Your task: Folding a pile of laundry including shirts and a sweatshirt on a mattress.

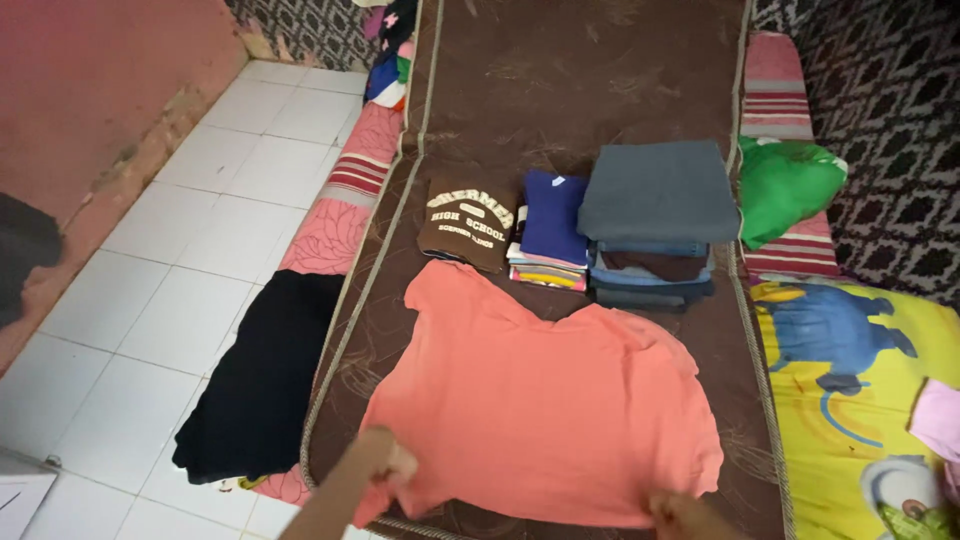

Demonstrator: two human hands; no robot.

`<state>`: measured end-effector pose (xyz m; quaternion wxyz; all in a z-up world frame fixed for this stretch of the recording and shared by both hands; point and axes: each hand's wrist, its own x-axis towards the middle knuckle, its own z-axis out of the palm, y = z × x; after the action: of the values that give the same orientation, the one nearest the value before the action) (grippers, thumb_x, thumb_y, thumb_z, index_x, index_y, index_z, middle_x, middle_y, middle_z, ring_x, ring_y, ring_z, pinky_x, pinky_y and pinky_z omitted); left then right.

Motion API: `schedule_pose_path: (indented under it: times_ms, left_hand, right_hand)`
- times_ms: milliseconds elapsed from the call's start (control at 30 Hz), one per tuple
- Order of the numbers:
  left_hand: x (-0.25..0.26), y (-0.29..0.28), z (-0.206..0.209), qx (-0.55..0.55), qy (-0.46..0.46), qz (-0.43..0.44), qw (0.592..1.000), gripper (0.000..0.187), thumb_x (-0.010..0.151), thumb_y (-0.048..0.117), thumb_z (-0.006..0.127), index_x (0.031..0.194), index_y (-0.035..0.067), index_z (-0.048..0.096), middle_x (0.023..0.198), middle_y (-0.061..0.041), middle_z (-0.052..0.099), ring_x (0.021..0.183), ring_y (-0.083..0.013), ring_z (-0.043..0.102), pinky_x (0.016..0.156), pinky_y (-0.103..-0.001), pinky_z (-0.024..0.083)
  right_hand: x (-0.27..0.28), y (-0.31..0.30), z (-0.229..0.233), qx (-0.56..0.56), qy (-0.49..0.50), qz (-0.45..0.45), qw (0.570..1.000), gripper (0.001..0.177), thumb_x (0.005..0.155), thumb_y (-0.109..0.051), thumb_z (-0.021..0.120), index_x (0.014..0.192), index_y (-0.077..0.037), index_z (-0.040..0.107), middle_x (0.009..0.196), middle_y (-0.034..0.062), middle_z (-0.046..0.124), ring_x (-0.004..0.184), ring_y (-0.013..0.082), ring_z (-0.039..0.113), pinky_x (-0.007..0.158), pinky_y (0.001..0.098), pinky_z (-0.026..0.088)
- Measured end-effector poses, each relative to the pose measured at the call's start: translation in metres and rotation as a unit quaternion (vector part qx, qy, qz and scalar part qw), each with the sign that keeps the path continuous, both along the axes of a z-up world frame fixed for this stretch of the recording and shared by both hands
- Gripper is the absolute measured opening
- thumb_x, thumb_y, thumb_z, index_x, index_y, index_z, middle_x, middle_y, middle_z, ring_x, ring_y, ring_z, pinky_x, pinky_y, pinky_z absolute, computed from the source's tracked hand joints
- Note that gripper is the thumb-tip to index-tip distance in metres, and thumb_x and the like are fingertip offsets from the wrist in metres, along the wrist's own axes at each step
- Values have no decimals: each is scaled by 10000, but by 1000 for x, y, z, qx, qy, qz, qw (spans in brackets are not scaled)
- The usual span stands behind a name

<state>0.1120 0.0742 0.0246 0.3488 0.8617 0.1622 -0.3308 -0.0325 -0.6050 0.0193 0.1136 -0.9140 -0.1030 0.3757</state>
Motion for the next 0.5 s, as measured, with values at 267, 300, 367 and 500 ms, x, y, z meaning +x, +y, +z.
schedule_pose_path:
  times_ms: [267, 300, 367, 500]
  left_hand:
    - [27, -41, 130, -195, -98, 284, 934, 658, 848, 522, 592, 1385, 154, 494, 1335, -129, 621, 1235, -293, 571, 1000, -471, 495]
    - [24, -31, 90, -195, -95, 282, 934, 658, 848, 522, 592, 1385, 154, 494, 1335, -129, 621, 1235, -293, 571, 1000, -471, 495]
    - [12, -7, 8, -81, -92, 161, 979, 781, 853, 549, 689, 1450, 96, 471, 1417, -173, 597, 1313, -326, 575, 1111, -472, 453]
    - [-24, -43, 54, 218, 62, 55, 972, 969, 849, 635, 769, 1518, 127, 285, 1561, -166, 353, 1443, -426, 286, 1140, -583, 281]
  right_hand:
    - [121, 2, 87, 479, -6, -342, 808, 250, 910, -115, 657, 1131, -20, 589, 784, 36, 557, 613, 106, 509, 517, 281, 441]
    - [123, -3, 66, 478, -5, -345, 808, 250, 910, -115, 657, 1131, -20, 589, 784, 36, 557, 613, 106, 509, 517, 281, 441]
    - [126, -10, 22, 224, -64, -391, 890, 411, 938, -239, 729, 1286, -87, 574, 808, 139, 681, 600, 214, 569, 522, 414, 457]
    - [99, -50, -46, 202, -117, -272, 934, 633, 789, -333, 884, 1232, -11, 567, 917, 78, 754, 793, 153, 721, 696, 331, 591]
